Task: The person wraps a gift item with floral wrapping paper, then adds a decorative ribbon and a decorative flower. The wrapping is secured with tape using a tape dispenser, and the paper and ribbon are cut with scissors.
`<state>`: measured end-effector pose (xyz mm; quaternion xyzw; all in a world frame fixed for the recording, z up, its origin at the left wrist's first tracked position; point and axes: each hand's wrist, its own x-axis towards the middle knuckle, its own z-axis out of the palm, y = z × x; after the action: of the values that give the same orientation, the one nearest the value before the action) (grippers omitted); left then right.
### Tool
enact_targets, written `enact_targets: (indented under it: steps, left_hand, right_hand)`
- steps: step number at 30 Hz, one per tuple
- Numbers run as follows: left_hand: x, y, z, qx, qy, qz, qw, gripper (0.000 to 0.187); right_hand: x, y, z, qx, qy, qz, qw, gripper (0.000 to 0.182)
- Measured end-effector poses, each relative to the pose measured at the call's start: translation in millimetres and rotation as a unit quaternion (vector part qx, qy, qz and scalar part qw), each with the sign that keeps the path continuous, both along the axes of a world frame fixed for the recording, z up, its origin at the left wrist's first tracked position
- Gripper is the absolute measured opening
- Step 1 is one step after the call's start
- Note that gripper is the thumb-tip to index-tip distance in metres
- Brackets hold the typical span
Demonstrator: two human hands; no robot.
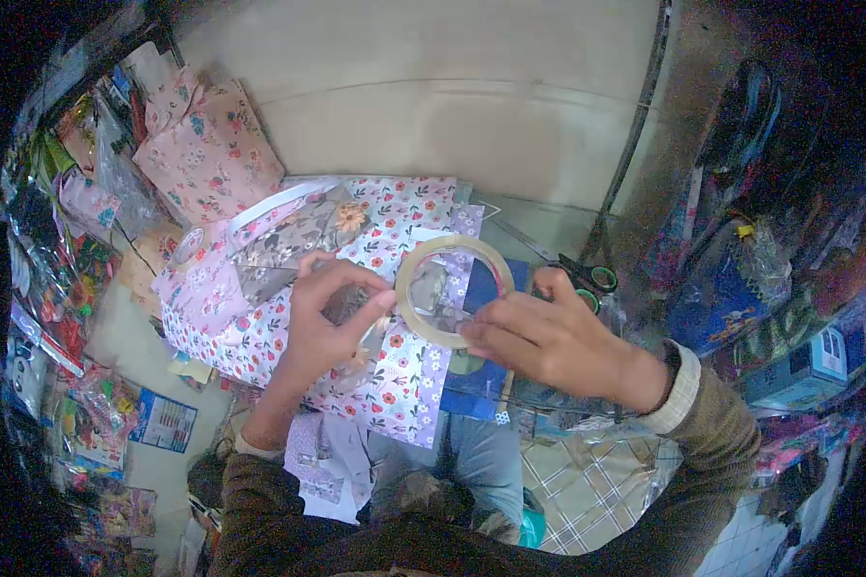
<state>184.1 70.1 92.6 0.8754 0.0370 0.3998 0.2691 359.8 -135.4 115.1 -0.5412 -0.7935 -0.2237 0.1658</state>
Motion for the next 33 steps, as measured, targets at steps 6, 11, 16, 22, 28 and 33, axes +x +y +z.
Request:
enact_targets:
  steps: [6,11,16,22,28,33]
  left_hand:
    - [-1.2,2.1,-0.9,0.002,0.018,-0.011,1.000,0.011]
    - [-3.0,2.9,0.9,0.023,0.026,-0.013,0.999,0.009]
    - [-6.7,5.6,6.0,0.020,0.038,0.022,0.999,0.008]
    - [-3.7,4.2,3.9,0.074,-0.009,0.035,0.997,0.010]
    - [-3.4,5.0,5.8,0.101,-0.010,0.025,0.995,0.011]
    - [-3.0,5.2,5.8,0.128,-0.008,0.034,0.991,0.008]
  right_hand:
    - [-0.2,0.3,-0.5,0.000,0.001,-0.005,1.000,0.027]
    - [0.5,-0.5,0.2,0.006,-0.009,-0.006,1.000,0.028]
    - [0.7,-1.4,6.2,0.001,-0.013,-0.004,1.000,0.025]
    - [0.9,2.0,5.0,0.009,0.004,0.003,1.000,0.023]
    - [1.0,1.7,5.7,0.008,0.008,0.010,1.000,0.022]
    - [2.3,1.3,5.4,0.001,0.010,0.020,1.000,0.022]
